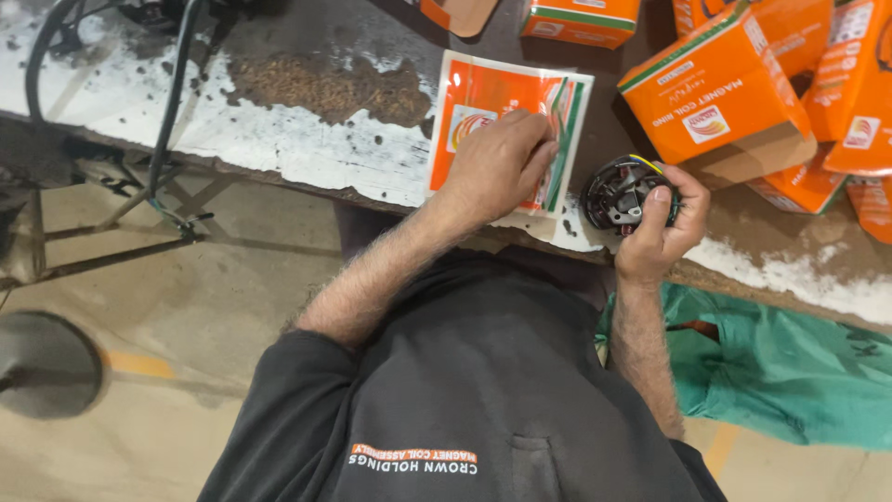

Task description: The person packs magnet coil ring assemblies at a factory bench. They wrap each coil in an orange printed paper sleeve, place the wrapped coil into an orange product box, and set finished boxes into a plastic crate, repeating the cycle for many units.

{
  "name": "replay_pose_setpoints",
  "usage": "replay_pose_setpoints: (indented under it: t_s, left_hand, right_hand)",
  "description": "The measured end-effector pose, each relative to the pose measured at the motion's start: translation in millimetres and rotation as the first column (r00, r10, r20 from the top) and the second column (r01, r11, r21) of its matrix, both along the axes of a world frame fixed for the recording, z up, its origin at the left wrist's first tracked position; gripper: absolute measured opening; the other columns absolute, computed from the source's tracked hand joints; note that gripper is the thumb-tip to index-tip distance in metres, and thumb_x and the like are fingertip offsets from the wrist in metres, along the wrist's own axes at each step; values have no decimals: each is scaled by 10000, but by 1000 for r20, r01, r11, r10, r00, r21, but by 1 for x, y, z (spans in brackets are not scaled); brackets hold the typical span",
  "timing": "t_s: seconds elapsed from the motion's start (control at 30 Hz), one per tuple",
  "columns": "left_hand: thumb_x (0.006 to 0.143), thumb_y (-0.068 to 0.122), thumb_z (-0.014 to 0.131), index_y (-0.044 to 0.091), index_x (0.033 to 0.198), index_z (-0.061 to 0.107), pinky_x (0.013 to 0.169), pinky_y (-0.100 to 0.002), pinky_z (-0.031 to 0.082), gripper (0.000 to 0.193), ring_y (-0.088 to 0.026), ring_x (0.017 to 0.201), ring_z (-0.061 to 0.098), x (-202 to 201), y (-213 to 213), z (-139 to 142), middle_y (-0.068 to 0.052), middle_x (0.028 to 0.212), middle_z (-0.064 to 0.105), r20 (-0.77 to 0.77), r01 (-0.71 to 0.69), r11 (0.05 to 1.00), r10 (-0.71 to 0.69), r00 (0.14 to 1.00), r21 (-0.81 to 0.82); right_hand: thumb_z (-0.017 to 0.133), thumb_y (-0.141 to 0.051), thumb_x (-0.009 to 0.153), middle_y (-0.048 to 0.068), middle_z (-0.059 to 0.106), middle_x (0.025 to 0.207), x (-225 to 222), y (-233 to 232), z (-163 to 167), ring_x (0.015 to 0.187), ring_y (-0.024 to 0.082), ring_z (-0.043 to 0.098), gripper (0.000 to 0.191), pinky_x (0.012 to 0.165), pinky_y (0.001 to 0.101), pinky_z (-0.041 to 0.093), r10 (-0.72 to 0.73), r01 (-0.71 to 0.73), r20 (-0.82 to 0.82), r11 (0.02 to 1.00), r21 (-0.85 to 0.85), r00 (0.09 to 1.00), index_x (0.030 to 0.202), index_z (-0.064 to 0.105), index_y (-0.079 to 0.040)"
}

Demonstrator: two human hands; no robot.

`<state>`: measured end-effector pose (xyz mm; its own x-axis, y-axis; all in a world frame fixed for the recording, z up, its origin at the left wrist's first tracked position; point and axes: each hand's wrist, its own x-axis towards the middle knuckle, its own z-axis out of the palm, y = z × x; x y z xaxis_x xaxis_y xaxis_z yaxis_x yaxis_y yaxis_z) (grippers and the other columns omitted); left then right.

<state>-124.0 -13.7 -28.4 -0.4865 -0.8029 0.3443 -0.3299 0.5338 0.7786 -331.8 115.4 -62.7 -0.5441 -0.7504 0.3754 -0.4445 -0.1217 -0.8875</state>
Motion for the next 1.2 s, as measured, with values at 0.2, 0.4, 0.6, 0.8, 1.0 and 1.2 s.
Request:
replay_pose_setpoints:
  t_s: [0.2, 0.4, 0.6, 0.8, 1.0, 1.2]
  left_hand:
    - [949, 173, 643, 68, 976, 586, 660, -491, 509, 123, -354, 824, 660, -13, 2, -11, -125, 874, 644, 231, 16, 995, 7, 973, -99]
    - [1034, 180, 614, 71, 987, 586, 667, -504, 508, 123, -355, 802, 658, -1, 0, -12, -126, 862, 642, 125, 9, 994, 5, 992, -113]
    - [982, 216, 644, 73, 971, 592, 628, -513, 494, 153, -362, 781, 657, 9, 0, 7, -124, 857, 640, 127, 31, 993, -16, 992, -111]
    - [961, 218, 664, 84, 976, 592, 654, -503, 502, 153, -357, 822, 673, 10, 2, 30, -109, 902, 638, 186, 62, 988, -35, 982, -143]
    - [841, 180, 703, 57, 969, 625, 708, -509, 489, 194, -405, 811, 644, 13, -67, 43, -146, 895, 655, 6, 39, 908, -41, 999, -416]
    - [938, 215, 699, 30, 867, 673, 644, -426, 515, 200, -314, 712, 669, -1, -79, 38, -137, 760, 662, 0, 232, 945, -239, 971, 232]
  right_hand:
    - [585, -159, 1084, 134, 644, 1251, 19, -14, 30, 1130, 238, 651, 273, 1050, 377, 542, 243, -241, -11, 954, -176, 970, 1305, 547, -2]
    - [632, -86, 1082, 181, 679, 1265, 17, -52, 56, 1160, 284, 683, 364, 1074, 372, 537, 290, -277, -347, 957, 86, 892, 1421, 538, 9]
    - [664, -70, 1054, 177, 681, 1258, 18, -59, 72, 1204, 276, 688, 500, 1082, 371, 533, 487, -404, -249, 857, 319, 837, 1511, 474, 5]
    - [673, -46, 1000, 169, 647, 1258, 16, -88, 59, 1180, 256, 641, 719, 1073, 367, 513, 511, -445, -63, 797, 408, 857, 1638, 342, -23]
    - [681, -42, 947, 180, 585, 1354, 40, -89, 63, 1172, 260, 626, 838, 1079, 390, 499, 457, -403, -127, 862, 309, 880, 1656, 234, -36]
    - [631, -293, 965, 216, 552, 1368, 57, -82, 79, 1255, 297, 587, 840, 1097, 404, 484, 391, -362, -233, 918, 161, 890, 1650, 227, -22]
